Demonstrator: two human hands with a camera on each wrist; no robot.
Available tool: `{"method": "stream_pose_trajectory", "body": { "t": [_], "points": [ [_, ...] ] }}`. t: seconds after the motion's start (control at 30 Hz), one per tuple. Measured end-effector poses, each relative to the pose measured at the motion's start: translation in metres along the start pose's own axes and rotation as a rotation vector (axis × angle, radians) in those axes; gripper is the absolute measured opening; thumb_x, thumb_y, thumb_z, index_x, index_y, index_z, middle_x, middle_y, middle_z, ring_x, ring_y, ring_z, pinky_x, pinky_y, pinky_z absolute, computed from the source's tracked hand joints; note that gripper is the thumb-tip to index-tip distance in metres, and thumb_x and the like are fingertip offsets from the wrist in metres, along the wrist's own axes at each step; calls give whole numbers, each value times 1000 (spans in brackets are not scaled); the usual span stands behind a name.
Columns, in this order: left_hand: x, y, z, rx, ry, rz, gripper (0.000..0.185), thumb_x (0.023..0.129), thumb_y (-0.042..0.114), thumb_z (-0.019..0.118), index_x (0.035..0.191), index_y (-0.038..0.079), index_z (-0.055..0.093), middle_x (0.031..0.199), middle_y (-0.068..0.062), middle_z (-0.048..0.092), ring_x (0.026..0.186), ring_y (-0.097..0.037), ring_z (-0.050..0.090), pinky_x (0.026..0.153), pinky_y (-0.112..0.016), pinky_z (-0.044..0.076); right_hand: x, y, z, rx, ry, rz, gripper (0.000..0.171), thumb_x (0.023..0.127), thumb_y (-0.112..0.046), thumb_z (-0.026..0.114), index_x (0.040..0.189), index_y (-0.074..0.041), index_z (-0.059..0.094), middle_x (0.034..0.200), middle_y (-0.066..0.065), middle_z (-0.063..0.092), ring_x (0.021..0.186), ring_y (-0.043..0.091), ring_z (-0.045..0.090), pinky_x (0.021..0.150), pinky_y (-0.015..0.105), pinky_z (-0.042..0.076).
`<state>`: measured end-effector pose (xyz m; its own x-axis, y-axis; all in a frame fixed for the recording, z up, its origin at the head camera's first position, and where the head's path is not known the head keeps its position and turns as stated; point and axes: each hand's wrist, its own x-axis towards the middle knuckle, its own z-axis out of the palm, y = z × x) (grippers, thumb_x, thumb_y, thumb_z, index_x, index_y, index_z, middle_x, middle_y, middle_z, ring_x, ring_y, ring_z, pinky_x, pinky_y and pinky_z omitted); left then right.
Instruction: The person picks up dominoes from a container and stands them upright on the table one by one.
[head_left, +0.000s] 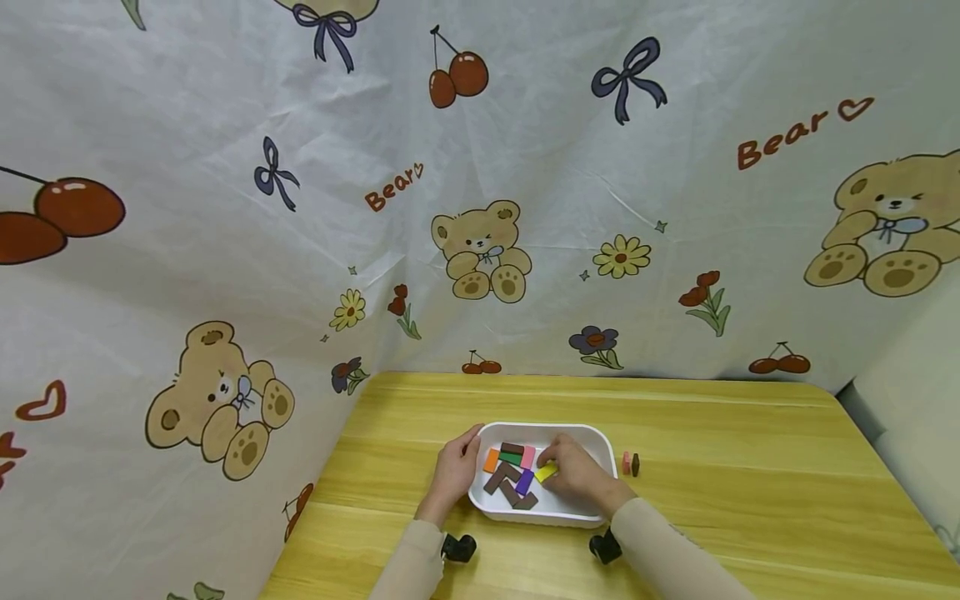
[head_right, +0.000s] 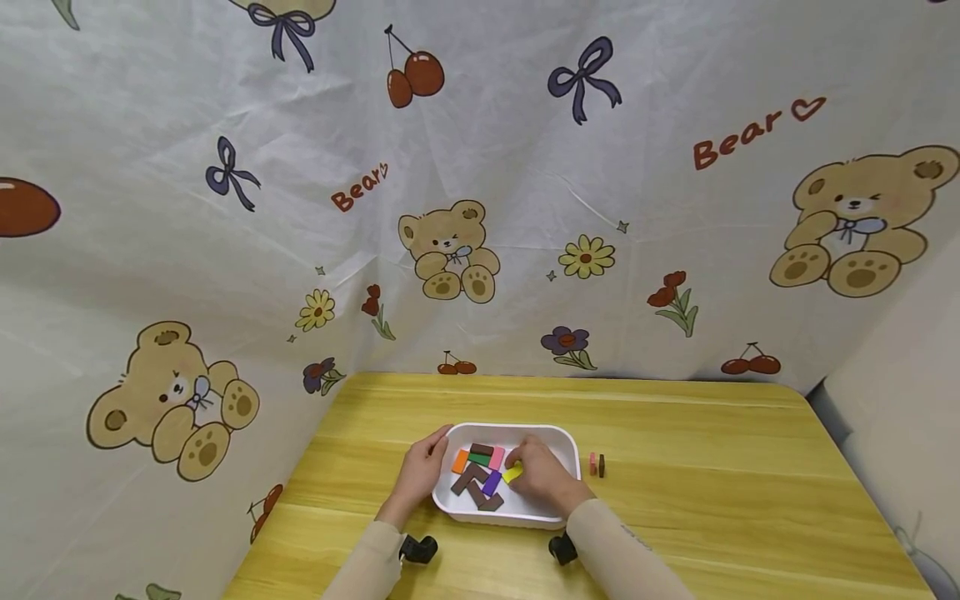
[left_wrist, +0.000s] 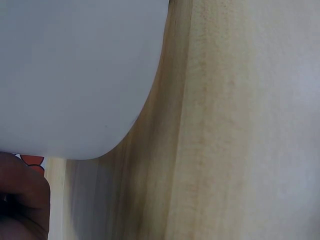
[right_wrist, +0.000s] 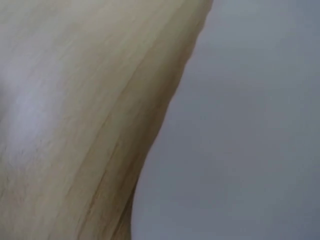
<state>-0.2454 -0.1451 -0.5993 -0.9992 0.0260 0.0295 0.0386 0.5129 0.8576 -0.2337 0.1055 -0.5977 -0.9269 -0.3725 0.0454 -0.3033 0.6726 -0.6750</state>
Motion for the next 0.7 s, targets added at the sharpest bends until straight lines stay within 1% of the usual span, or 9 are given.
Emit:
{"method": "stream_pose_trajectory", "body": {
  "t": [0.17, 0.23, 0.37, 0.53, 0.7],
  "points": [
    [1, -2, 0, -5, 3, 3, 37, 111, 26, 49, 144, 17, 63, 146, -9, 62, 140, -33, 54, 116, -51, 47, -3, -1, -1, -48, 6, -72, 24, 75, -1, 86, 97, -4, 79, 96, 9, 58, 89, 17, 52, 85, 38, 54],
    [1, -2, 0, -17, 2, -9, 37, 111, 27, 49, 144, 19, 63, 147, -7, 62, 141, -31, 53, 117, -51, 46, -4, -1, -2, -56, 11, -101, 22, 75, -1, 85, 96, -3, 79, 93, 9, 58, 87, 17, 51, 82, 36, 53],
    [0, -3, 1, -4, 1, 8, 38, 111, 26, 48, 144, 17, 63, 147, -8, 62, 141, -33, 54, 116, -51, 46, -5, -4, -3, -62, 8, -120, 19, 76, -1, 85, 95, -2, 79, 89, 8, 58, 84, 16, 51, 80, 36, 51],
    [0, -3, 1, -7, 3, 13, 38, 111, 25, 48, 144, 15, 62, 146, -9, 62, 140, -32, 54, 116, -51, 47, -6, -6, -2, -74, -3, -105, 17, 80, -2, 83, 95, -1, 77, 91, 6, 58, 88, 17, 52, 85, 39, 53],
    [0, -3, 0, -7, 2, 20, 37, 111, 25, 49, 144, 15, 63, 145, -9, 63, 139, -32, 55, 115, -51, 47, -6, -6, 0, -105, 25, -123, 16, 82, -1, 81, 97, -1, 75, 93, 5, 62, 94, 21, 57, 93, 46, 54]
  ]
}}
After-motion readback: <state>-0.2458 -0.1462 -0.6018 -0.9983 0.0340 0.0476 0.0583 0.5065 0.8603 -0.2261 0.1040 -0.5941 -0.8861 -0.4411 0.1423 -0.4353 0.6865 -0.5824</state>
